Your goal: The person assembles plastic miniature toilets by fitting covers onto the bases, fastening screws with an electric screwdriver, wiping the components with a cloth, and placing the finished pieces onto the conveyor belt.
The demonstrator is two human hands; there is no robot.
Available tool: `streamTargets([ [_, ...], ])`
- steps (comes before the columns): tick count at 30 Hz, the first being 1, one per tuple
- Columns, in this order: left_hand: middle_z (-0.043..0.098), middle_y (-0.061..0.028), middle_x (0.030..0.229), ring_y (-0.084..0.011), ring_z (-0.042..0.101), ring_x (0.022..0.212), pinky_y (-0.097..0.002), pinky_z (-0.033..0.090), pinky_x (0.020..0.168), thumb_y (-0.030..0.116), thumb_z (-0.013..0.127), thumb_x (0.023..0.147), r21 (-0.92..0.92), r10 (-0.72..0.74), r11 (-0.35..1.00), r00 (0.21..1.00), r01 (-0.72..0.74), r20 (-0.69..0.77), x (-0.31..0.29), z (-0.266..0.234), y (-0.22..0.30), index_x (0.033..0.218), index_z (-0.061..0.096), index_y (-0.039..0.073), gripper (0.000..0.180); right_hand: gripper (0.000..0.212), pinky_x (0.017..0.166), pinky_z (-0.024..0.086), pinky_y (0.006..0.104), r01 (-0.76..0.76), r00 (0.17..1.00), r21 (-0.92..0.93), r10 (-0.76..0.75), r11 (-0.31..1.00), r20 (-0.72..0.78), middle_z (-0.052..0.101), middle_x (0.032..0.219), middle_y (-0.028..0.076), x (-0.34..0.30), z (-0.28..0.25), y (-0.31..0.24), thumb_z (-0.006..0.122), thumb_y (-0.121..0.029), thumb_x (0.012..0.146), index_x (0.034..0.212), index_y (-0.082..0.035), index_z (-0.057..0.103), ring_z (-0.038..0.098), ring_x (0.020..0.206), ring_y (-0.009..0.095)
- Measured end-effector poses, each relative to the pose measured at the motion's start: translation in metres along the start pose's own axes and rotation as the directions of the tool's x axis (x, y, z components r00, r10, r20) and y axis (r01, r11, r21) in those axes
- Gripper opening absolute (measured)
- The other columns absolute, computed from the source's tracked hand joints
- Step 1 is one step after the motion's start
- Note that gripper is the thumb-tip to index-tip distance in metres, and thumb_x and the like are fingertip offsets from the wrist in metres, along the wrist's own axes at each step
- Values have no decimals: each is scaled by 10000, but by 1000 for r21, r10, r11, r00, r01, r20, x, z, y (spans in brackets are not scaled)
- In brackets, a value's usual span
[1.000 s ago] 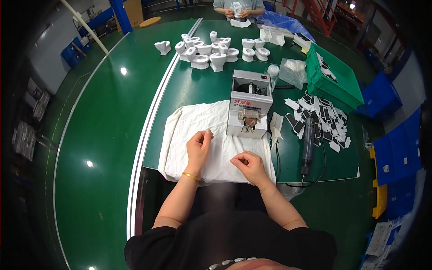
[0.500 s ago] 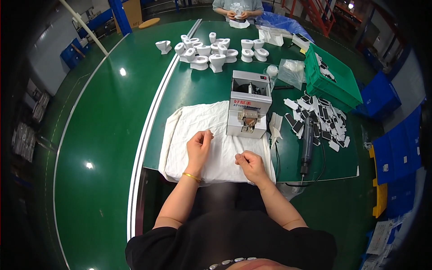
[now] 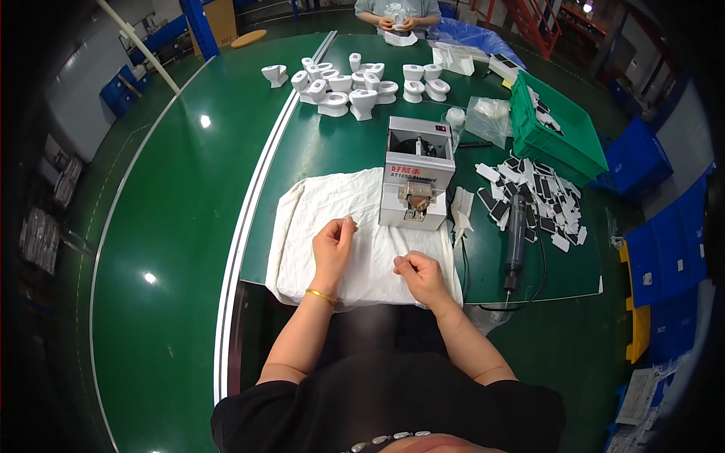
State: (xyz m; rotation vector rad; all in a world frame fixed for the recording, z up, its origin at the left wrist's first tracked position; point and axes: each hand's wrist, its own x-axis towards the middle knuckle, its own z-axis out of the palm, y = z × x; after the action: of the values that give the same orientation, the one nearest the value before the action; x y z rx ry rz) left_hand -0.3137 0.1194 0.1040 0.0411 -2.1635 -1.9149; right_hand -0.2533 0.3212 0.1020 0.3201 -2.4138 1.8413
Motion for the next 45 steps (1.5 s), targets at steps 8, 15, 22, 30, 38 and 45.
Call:
streamTargets([
  [8,722,-57,809,-78,623,726,-224,490,685,198,632,981,-11,32,999,999,-33,-19,1,-1,-5,912,699,-37,254,366,644,443,279,2,1000,5,-2,1000,1,624,742,68,0,1,-1,636,-271,986,756,14,633,563,696,130],
  [15,689,-41,801,-93,601,749,-235,473,718,209,605,997,-32,10,999,1000,-10,-5,0,1,1,883,688,-24,273,343,648,446,281,11,1000,-2,-11,1000,4,624,743,72,1,-1,1,640,-254,982,767,14,640,572,700,138],
  [22,693,-42,809,-94,607,757,-235,476,726,214,606,996,-19,12,1000,1000,-12,-6,0,1,1,893,691,-24,273,365,608,425,306,32,999,15,-32,999,-23,584,705,88,1,1,1,655,-291,965,766,15,654,539,642,164],
  [30,720,-61,812,-90,638,746,-229,498,701,203,627,982,-18,22,1000,1000,-22,-10,1,-1,-5,926,694,-41,260,355,649,450,283,-3,1000,-18,4,1000,9,631,742,75,0,0,-1,636,-267,983,766,14,645,579,701,140],
  [38,684,-43,809,-96,591,763,-238,463,734,207,601,993,-29,-3,1000,1000,3,-3,-1,0,3,882,683,-29,273,362,645,448,277,0,1000,-20,1,1000,11,625,740,68,1,0,0,635,-275,984,769,16,652,572,696,132],
  [45,675,-27,812,-83,576,757,-227,456,730,203,603,995,-60,-20,998,1000,21,9,-5,-1,2,886,683,-22,262,348,642,447,275,-1,1000,-15,2,1000,12,625,738,61,-3,1,-2,641,-263,979,774,18,655,569,691,126],
])
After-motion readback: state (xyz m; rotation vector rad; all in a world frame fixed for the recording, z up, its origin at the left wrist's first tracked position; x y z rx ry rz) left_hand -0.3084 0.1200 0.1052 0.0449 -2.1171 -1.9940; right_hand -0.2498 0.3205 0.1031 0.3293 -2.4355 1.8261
